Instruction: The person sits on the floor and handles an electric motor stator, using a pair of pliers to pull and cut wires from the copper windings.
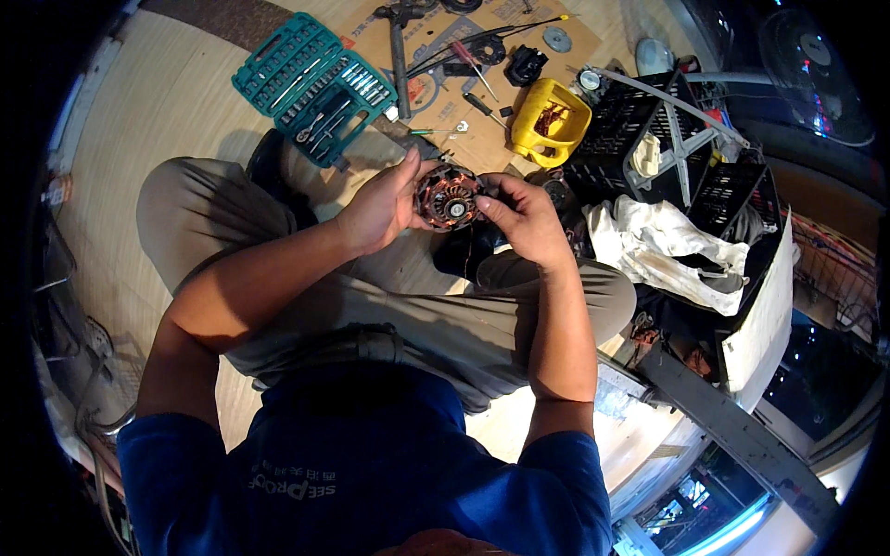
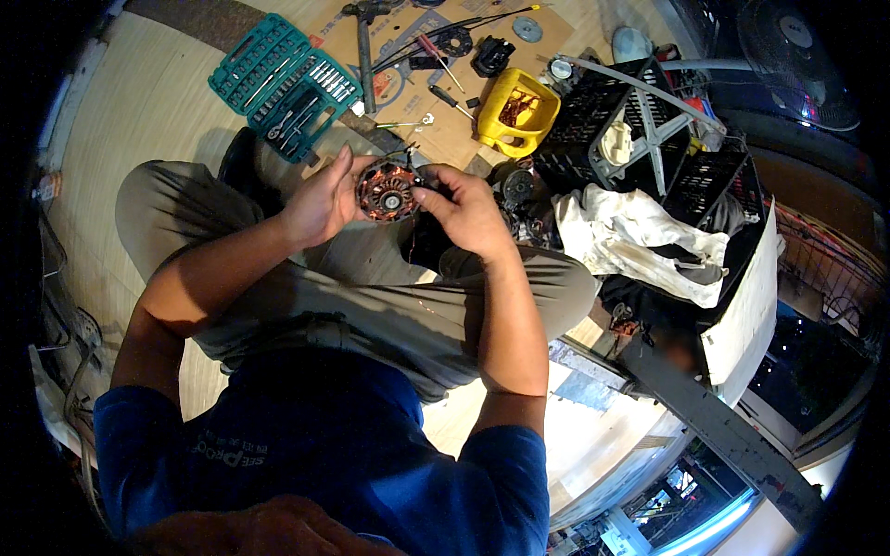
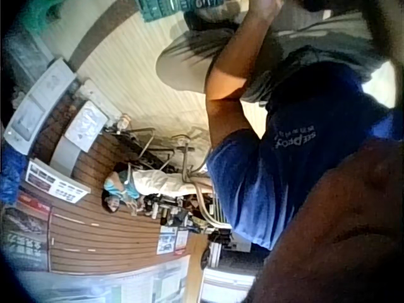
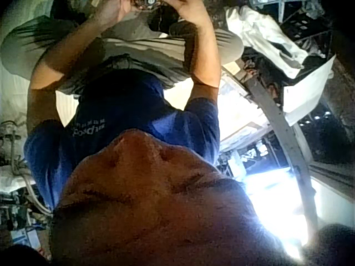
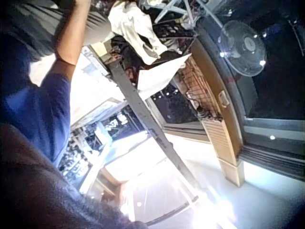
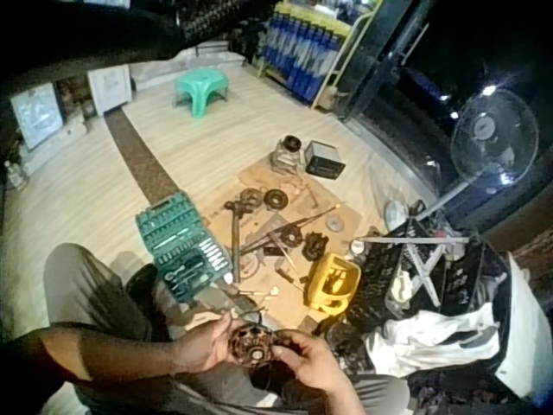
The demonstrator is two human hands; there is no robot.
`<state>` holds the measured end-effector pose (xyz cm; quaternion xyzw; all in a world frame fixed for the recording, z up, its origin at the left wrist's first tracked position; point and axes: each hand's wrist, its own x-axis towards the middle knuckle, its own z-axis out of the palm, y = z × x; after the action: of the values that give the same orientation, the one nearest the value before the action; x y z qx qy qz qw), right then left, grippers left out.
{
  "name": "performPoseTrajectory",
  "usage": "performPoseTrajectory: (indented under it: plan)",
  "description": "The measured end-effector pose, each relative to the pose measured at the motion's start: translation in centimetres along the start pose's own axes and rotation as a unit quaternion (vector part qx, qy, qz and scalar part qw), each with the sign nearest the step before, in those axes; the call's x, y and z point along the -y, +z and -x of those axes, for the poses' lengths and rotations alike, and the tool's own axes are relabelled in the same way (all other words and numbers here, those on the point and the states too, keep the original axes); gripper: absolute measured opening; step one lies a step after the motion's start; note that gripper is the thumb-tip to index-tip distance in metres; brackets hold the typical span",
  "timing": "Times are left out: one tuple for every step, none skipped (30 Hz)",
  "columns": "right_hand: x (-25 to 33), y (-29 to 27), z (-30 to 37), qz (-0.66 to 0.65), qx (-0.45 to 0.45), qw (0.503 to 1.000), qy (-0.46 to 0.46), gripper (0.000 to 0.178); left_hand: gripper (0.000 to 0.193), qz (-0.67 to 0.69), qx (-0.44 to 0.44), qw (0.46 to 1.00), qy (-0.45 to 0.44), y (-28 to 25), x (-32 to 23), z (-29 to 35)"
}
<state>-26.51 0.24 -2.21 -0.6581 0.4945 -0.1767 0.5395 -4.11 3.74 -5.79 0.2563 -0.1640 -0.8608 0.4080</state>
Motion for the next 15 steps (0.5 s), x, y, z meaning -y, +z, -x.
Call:
performPoseTrajectory:
  plan:
    - [-0.04, 0.02, 0.01, 0.000, 0.000, 1.000, 0.000, 0.030, 0.069, 0.000, 0.000, 1.000, 0.000, -0.03, 0.09, -0.02]
    - [-0.09, 0.04, 0.02, -0.001, -0.002, 1.000, 0.000, 0.030, 0.069, 0.001, -0.002, 1.000, 0.003, -0.09, 0.19, -0.05]
    - [-0.17, 0.06, 0.02, -0.001, -0.004, 1.000, -0.001, 0.030, 0.069, 0.001, -0.004, 1.000, 0.007, -0.14, 0.29, -0.09]
    - [-0.40, 0.07, -0.01, -0.001, -0.003, 1.000, -0.001, 0.030, 0.069, 0.001, -0.004, 1.000, 0.007, -0.19, 0.35, -0.12]
    - [-0.71, 0.06, -0.05, 0.005, -0.005, 1.000, -0.002, 0.030, 0.069, 0.005, -0.015, 1.000, 0.003, -0.22, 0.39, -0.17]
    - [-0.87, 0.06, -0.06, 0.011, -0.007, 1.000, -0.003, 0.030, 0.070, 0.009, -0.026, 1.000, -0.001, -0.24, 0.40, -0.21]
    - [-0.91, 0.05, -0.05, 0.011, -0.006, 1.000, -0.003, 0.030, 0.070, 0.009, -0.026, 1.000, -0.001, -0.25, 0.37, -0.24]
    - [-0.93, 0.07, -0.05, 0.004, -0.005, 1.000, 0.001, 0.030, 0.071, 0.004, -0.020, 1.000, -0.002, -0.27, 0.31, -0.25]
    - [-0.94, 0.09, -0.04, -0.003, -0.004, 1.000, 0.004, 0.030, 0.072, -0.001, -0.015, 1.000, -0.002, -0.25, 0.27, -0.24]
    - [-0.93, 0.10, -0.03, -0.003, -0.003, 1.000, 0.004, 0.030, 0.072, 0.000, -0.015, 1.000, -0.002, -0.18, 0.25, -0.24]
    - [-0.85, 0.09, -0.02, 0.001, -0.004, 1.000, 0.002, 0.030, 0.072, 0.002, -0.016, 1.000, -0.002, -0.07, 0.23, -0.24]
    - [-0.79, 0.09, -0.01, 0.005, -0.005, 1.000, 0.000, 0.030, 0.073, 0.005, -0.018, 1.000, -0.002, -0.03, 0.23, -0.23]
    - [-0.74, 0.08, -0.01, 0.005, -0.005, 1.000, 0.000, 0.030, 0.073, 0.005, -0.018, 1.000, -0.002, -0.13, 0.30, -0.26]
    - [-0.68, 0.08, -0.01, 0.007, -0.005, 1.000, -0.003, 0.029, 0.073, 0.006, -0.015, 1.000, -0.005, -0.29, 0.39, -0.33]
    - [-0.62, 0.09, -0.02, 0.008, -0.005, 1.000, -0.006, 0.029, 0.072, 0.007, -0.013, 1.000, -0.009, -0.43, 0.45, -0.38]
